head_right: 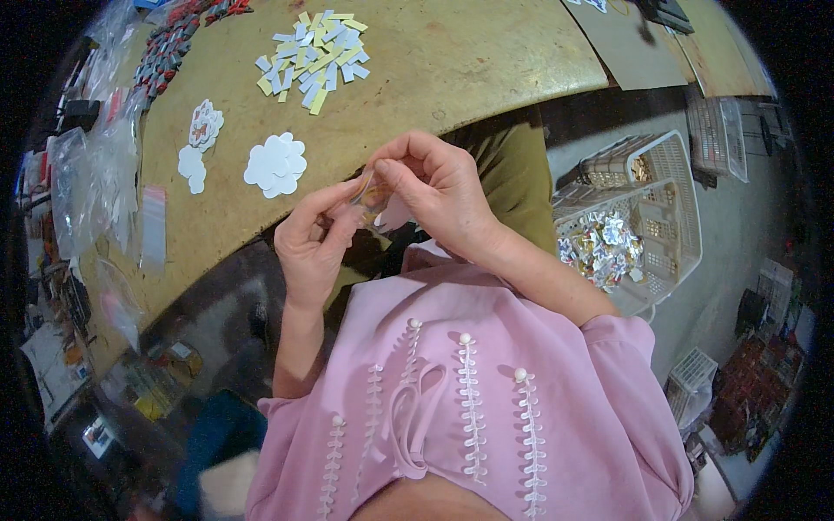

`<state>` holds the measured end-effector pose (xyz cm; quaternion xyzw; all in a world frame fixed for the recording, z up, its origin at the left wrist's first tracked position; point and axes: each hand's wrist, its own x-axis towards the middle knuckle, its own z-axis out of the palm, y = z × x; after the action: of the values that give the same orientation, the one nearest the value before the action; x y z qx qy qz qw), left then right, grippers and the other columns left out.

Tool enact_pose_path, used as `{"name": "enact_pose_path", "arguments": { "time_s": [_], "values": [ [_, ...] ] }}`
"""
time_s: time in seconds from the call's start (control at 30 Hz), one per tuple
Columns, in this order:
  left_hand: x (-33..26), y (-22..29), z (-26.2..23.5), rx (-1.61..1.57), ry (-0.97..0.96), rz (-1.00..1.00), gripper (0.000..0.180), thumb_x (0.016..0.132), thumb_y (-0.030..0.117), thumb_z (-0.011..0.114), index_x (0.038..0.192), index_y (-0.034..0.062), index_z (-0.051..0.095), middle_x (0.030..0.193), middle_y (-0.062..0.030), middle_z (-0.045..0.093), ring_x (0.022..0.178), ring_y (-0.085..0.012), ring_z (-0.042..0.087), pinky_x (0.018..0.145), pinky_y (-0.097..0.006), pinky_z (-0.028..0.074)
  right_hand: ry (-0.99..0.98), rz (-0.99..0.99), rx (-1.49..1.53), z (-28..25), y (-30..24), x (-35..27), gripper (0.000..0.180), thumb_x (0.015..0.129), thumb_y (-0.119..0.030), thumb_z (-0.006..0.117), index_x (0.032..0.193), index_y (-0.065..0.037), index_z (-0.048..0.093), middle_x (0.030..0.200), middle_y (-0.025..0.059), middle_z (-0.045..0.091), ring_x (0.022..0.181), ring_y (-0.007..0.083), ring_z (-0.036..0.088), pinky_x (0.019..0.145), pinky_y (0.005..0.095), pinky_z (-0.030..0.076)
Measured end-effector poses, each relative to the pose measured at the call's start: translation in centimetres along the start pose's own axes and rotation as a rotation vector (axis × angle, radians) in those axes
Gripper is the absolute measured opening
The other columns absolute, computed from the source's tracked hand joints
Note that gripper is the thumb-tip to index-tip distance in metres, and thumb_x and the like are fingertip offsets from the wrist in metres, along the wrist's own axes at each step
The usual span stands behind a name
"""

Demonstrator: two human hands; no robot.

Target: The person assembles small craft kits by placing white cloud-shaped cutouts and yellow rubber bands into clear plastic bags. They repeatedly pick up items from the table, insert them into bags, and set the filled bags aside.

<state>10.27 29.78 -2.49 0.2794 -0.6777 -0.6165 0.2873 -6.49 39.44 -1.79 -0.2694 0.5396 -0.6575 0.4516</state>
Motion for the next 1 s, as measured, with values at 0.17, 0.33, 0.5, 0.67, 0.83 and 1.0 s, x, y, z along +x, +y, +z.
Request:
{"name": "enact_pose_path", "arguments": {
  "time_s": [0.17,0.33,0.5,0.67,0.83,1.0],
  "values": [
    [-0.1,-1.2,-0.2,-0.007,-0.046,-0.008,0.019,0.094,0.000,0.077,0.113,0.0017,0.076,0.084,0.0018,0.072,0.071,-0.0025,0.061,0.063,-0.020,0.049,0.003,0.023,0.053,0.1,0.2,0.1,0.010,0.107,-0.005,0.061,0.107,0.005,0.065,0.095,0.0077,0.075,0.087,0.0116,0.072,0.079,0.0276,0.060],
    [0.3,-0.6,-1.0,0.023,-0.266,-0.152,0.008,0.094,0.005,0.078,0.099,-0.0011,0.075,0.077,-0.0036,0.069,0.068,-0.0060,0.059,0.060,-0.025,0.048,0.019,0.030,-0.003,0.5,0.5,0.0,0.010,0.106,-0.005,0.062,0.107,0.004,0.066,0.095,0.0075,0.075,0.087,0.0107,0.071,0.079,0.0267,0.059],
    [1.1,0.2,-1.7,0.244,-0.378,0.025,0.019,0.101,0.015,0.072,0.094,-0.0023,0.073,0.076,-0.0100,0.068,0.063,-0.0142,0.059,0.059,-0.031,0.048,-0.003,0.049,0.061,0.4,1.0,0.2,0.009,0.105,-0.006,0.065,0.106,0.003,0.067,0.095,0.0059,0.076,0.085,0.0098,0.070,0.078,0.0262,0.058],
    [1.1,1.0,-2.0,0.108,-0.260,-0.048,0.021,0.103,0.015,0.068,0.093,-0.0018,0.074,0.075,-0.0100,0.068,0.061,-0.0165,0.060,0.058,-0.032,0.048,-0.092,0.297,0.105,-0.3,-0.5,0.4,0.011,0.100,-0.010,0.072,0.106,-0.001,0.070,0.094,0.0034,0.075,0.083,0.0086,0.069,0.075,0.0248,0.056],
    [1.1,1.4,-1.8,0.233,-0.237,-0.024,0.014,0.099,0.012,0.074,0.093,-0.0012,0.076,0.076,-0.0070,0.072,0.065,-0.0121,0.065,0.060,-0.029,0.051,-0.124,0.249,0.143,-0.7,0.7,0.3,0.012,0.098,-0.010,0.075,0.105,-0.001,0.073,0.094,0.0027,0.075,0.083,0.0076,0.068,0.076,0.0246,0.055],
    [0.1,1.6,-0.8,0.214,-0.089,-0.057,0.006,0.093,0.004,0.079,0.097,0.0006,0.075,0.075,-0.0045,0.071,0.064,-0.0076,0.066,0.058,-0.025,0.051,-0.100,0.226,0.124,-0.5,0.3,0.3,0.010,0.098,-0.009,0.076,0.103,-0.001,0.074,0.094,0.0026,0.075,0.084,0.0081,0.068,0.077,0.0251,0.056]
  ]
}}
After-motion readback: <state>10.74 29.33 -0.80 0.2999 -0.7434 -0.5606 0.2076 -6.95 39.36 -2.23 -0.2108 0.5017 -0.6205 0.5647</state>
